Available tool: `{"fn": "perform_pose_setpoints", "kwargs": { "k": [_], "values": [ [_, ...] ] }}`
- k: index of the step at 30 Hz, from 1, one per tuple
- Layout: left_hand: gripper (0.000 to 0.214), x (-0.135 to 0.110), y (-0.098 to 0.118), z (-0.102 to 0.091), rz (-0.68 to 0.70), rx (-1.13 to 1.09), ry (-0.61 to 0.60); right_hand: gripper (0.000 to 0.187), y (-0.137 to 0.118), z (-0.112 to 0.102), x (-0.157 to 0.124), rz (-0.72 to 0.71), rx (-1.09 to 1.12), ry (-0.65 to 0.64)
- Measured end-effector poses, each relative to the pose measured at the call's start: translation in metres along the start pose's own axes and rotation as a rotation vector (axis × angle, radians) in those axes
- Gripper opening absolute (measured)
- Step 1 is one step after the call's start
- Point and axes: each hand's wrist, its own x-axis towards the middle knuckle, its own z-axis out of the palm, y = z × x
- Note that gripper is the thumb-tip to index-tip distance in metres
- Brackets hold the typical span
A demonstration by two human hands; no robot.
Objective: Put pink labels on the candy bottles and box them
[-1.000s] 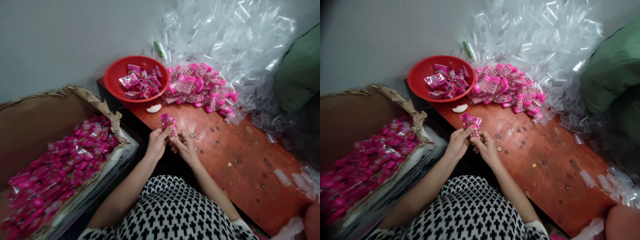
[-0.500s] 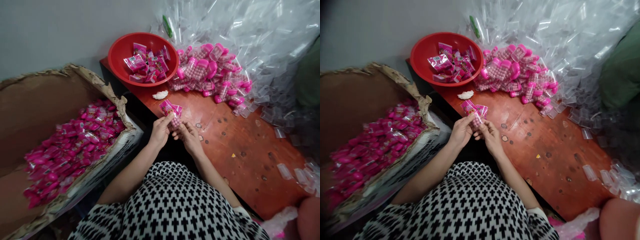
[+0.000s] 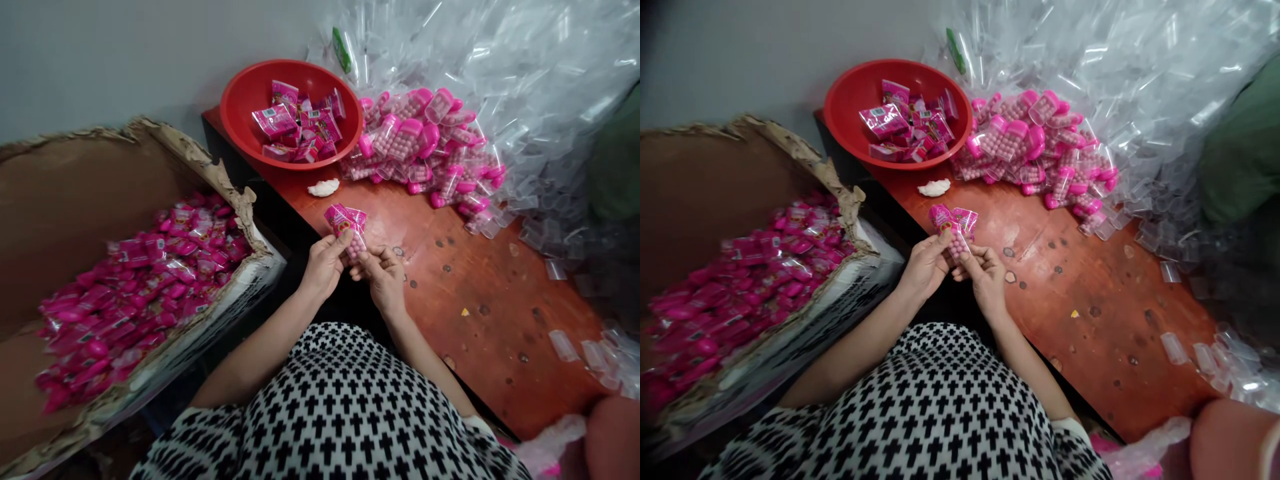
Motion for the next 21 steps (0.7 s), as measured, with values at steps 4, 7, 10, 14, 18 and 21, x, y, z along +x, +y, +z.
{"fn": "perform_pose_setpoints", "kwargs": {
  "k": [4,7,10,14,18,21],
  "values": [
    [0.042,0.001,-0.002,0.005,0.008,-0.028,0.014,0.02,0.0,0.002,-0.004,-0.091,-0.125,-0.011],
    [0.037,-0.001,-0.006,0.003,-0.054,-0.015,-0.071,0.021,0.003,0.002,-0.003,-0.055,-0.008,-0.027],
    [0.033,-0.003,-0.012,-0.001,-0.099,-0.033,-0.137,0.027,0.005,0.0,0.003,-0.002,0.093,-0.009],
    [0.034,-0.001,-0.016,-0.002,-0.078,-0.043,-0.147,0.036,0.006,0.001,0.013,0.059,0.123,-0.042],
    [0.031,-0.01,0.005,-0.007,-0.006,-0.03,-0.13,0.037,0.0,0.009,0.018,0.094,0.144,-0.107],
    [0.041,-0.022,0.04,-0.018,0.296,-0.081,0.05,0.035,-0.011,0.01,0.018,0.058,0.123,-0.14]
  ]
}}
